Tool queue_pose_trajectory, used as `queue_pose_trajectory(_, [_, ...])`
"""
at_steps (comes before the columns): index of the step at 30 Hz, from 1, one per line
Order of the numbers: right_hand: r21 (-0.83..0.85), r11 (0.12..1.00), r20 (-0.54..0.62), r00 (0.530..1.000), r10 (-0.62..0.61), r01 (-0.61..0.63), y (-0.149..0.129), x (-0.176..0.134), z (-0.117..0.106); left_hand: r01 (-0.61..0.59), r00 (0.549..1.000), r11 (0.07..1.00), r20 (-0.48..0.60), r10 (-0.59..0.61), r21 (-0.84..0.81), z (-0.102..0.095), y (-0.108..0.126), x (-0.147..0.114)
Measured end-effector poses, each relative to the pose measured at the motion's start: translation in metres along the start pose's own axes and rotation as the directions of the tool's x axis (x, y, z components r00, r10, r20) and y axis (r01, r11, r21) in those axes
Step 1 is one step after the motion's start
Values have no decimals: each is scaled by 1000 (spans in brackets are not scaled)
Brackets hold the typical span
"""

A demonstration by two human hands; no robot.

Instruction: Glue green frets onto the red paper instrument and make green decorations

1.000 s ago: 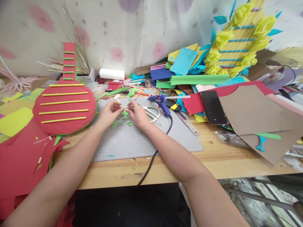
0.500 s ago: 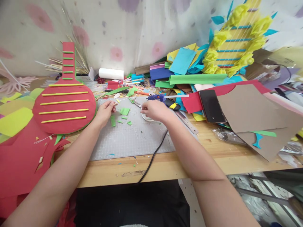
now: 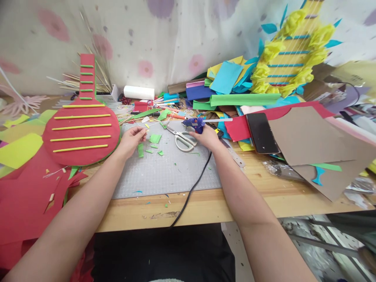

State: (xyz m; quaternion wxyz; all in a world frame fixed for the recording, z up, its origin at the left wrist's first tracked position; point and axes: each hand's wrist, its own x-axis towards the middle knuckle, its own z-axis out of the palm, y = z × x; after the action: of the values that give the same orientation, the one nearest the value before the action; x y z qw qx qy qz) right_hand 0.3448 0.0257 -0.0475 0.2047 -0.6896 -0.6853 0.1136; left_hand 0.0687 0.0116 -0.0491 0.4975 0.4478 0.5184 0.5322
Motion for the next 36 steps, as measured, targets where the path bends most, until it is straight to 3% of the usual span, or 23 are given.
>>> queue_pose_trajectory(4, [-249,966,-60,996,62,-75,-11,-15,-18,-66,996,992,-57,73,112,-4,-1,2])
queue_pose_trajectory(7, [-294,949,-47,994,103,-112,-14,-22,-30,-104,993,976,-30,112,189,-2,-1,0])
queue_pose_trajectory(9, [-279,955,-64,994,84,-98,-11,-20,-26,-70,998,985,20,67,157,3,-1,-3])
queue_pose_trajectory(12, [-170,985,-91,996,18,-33,-1,-9,-9,41,997,999,66,-43,35,12,0,-8])
queue_pose_trajectory(16, [151,986,-104,991,84,-68,7,3,13,62,996,998,66,-61,-16,17,0,-10])
queue_pose_trajectory(19, [539,840,-111,984,138,-57,-1,0,16,46,999,999,27,-46,-27,15,0,-10])
queue_pose_trajectory(22, [799,602,17,1000,12,-20,-16,-12,13,96,995,993,44,-93,-64,13,2,-9])
queue_pose_trajectory(24, [847,530,139,982,-128,-51,-26,-22,11,146,987,985,79,-139,-93,11,4,-10])
queue_pose_trajectory(28, [835,544,275,918,-285,-81,-36,-35,11,206,975,971,114,-192,-123,9,7,-12])
queue_pose_trajectory(36, [754,654,286,930,-231,-69,-45,-35,10,199,978,966,103,-183,-167,8,4,-10])
